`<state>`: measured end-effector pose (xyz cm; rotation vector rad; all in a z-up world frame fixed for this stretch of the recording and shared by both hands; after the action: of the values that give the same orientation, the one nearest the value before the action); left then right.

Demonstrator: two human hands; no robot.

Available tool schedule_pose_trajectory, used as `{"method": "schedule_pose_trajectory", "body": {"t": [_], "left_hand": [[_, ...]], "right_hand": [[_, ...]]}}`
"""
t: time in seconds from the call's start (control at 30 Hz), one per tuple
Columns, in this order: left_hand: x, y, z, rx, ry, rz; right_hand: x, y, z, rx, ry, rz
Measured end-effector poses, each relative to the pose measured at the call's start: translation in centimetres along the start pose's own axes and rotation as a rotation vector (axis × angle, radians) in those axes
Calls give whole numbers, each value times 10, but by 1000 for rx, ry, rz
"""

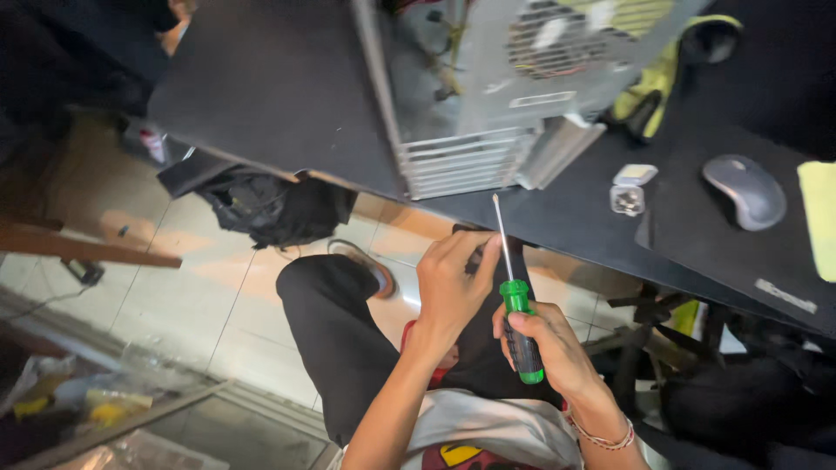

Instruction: The person attaches the side panel to a computer case on a desk, aligning it and pressing it into place. They then use a screwdriver to fasten screws into the back of the case to secure the panel.

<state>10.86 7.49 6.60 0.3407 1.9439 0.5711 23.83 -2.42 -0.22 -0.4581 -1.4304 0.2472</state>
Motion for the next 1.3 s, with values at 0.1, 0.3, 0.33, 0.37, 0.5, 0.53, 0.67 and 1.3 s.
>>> {"method": "schedule_pose_trajectory", "body": {"t": [0.1, 0.3, 0.33, 0.37, 0.5, 0.53, 0.67, 1.3], "left_hand": [[-12, 0, 25, 111, -63, -28], [-44, -8, 78, 307, -201, -19], [-48, -10, 86, 314, -173, 20], [-53, -13, 95, 321, -147, 59], [-61, -10, 125, 317, -24, 140], [-65, -4, 128, 253, 14, 203], [-68, 12, 147, 170, 142, 274], [-67, 37, 160, 414, 107, 15]], "right_hand": [[-6, -3, -21, -42, 47, -5], [2, -14, -62, -100, 82, -64], [6, -15, -68, -94, 149, -129], [10, -16, -73, -88, 215, -196], [17, -20, -105, -273, 155, -194], [11, -18, -115, -292, 245, -272], [-3, -12, -150, -371, 355, -318], [-8, 0, -174, -378, 380, -292]]}}
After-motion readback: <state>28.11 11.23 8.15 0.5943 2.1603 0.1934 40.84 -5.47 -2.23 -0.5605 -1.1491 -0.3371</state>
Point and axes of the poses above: each hand's wrist, its own y-axis towards the middle knuckle, its own z-axis out of the palm, x = y × z, the point moved 7 cm from there along y, towards the middle knuckle, and after that the axes turned 10 degrees about -x, right-handed, at the moved point
